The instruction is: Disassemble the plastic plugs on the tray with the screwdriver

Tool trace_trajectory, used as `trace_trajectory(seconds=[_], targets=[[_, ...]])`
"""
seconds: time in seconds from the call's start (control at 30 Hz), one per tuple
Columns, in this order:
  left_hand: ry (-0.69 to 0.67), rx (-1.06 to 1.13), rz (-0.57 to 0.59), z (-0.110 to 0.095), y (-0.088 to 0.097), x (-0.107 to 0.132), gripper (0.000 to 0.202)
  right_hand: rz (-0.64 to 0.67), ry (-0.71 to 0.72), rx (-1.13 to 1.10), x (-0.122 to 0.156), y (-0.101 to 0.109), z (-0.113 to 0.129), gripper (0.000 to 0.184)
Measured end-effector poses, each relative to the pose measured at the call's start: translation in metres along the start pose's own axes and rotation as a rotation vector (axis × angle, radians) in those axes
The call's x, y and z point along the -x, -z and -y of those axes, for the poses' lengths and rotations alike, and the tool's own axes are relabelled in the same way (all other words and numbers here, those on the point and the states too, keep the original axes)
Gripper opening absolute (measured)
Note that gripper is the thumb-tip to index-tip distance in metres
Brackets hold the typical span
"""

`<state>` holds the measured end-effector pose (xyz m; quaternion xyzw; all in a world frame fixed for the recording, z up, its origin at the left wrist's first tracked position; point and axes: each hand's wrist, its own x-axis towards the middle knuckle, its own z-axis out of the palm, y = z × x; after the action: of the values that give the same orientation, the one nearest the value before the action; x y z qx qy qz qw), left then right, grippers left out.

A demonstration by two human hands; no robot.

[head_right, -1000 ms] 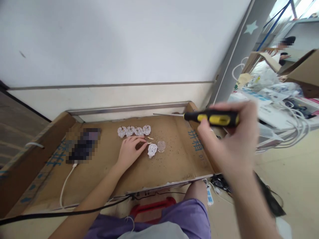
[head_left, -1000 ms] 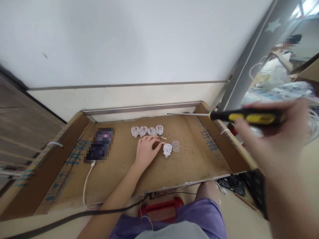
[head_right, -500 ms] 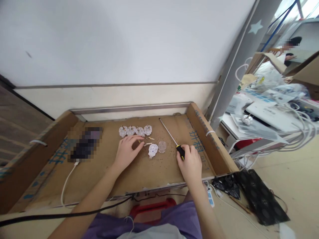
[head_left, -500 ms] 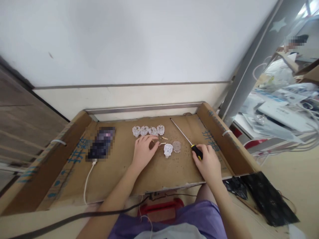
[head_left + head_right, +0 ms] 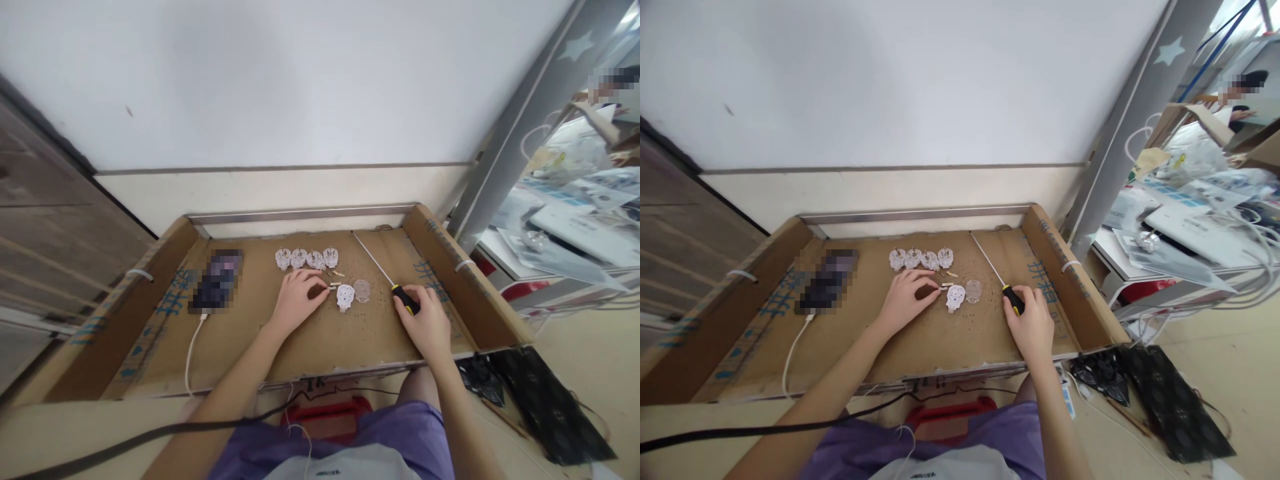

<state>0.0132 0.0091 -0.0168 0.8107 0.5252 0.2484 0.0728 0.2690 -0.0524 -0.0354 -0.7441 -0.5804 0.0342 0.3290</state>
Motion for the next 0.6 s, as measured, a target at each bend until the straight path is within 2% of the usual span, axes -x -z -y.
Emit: trace_trajectory(seconds=[0.6], targets=[[-0.089, -0.007, -0.034, 0.0016, -0.001, -0.0061, 0.015, -0.066, -0.023, -0.113, -0.0057, 0.0, -0.0029, 0.04]])
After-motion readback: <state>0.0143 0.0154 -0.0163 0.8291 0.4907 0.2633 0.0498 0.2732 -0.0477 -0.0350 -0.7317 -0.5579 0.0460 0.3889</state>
